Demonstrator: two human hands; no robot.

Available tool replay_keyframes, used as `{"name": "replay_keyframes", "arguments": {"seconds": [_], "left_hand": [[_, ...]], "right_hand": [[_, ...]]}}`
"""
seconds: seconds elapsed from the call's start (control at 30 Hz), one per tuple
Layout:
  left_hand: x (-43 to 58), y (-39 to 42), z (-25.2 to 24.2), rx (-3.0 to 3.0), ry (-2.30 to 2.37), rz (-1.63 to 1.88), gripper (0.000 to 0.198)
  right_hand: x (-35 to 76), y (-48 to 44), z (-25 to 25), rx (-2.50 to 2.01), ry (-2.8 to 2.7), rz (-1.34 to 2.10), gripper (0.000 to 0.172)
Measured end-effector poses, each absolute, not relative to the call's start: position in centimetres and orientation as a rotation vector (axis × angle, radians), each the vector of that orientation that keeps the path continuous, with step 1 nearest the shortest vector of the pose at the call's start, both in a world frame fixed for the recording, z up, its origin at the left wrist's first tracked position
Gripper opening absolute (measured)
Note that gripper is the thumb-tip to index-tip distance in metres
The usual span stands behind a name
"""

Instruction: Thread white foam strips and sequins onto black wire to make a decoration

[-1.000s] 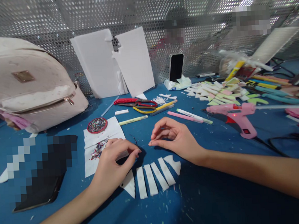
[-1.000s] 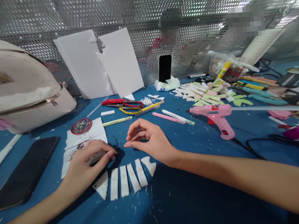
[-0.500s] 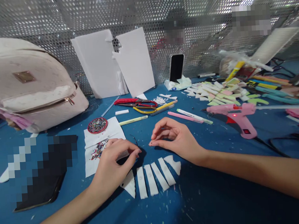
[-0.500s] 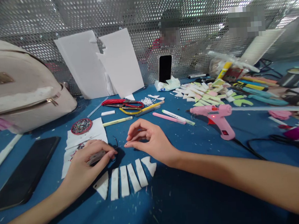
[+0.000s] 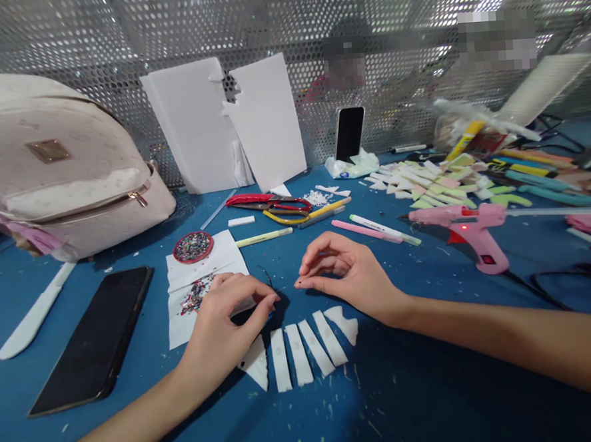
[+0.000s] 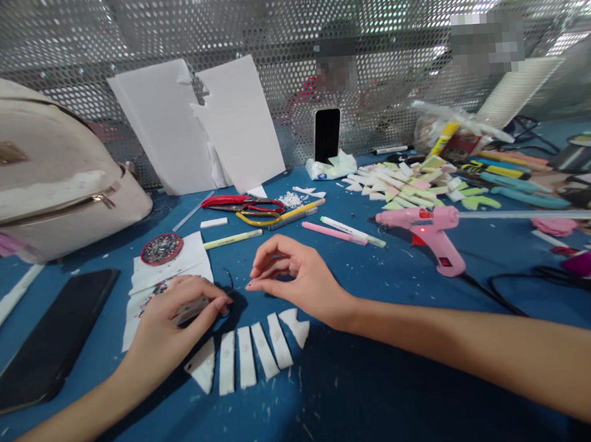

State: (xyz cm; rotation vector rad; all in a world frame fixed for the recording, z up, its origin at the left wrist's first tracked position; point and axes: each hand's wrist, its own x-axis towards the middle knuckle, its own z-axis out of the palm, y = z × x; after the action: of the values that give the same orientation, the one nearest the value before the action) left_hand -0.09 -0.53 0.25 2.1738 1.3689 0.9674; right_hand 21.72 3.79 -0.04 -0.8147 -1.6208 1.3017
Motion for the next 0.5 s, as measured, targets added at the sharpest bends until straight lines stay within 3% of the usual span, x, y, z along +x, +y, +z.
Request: {"name": "replay_keyframes", "arguments": {"seconds": [0.5], "left_hand": [[-0.04, -0.62, 0.28, 2.211, 1.328, 0.977, 0.017]], "right_hand": [[21.69, 3.68, 0.13, -0.812, -1.624, 1.288, 0.028]]}}
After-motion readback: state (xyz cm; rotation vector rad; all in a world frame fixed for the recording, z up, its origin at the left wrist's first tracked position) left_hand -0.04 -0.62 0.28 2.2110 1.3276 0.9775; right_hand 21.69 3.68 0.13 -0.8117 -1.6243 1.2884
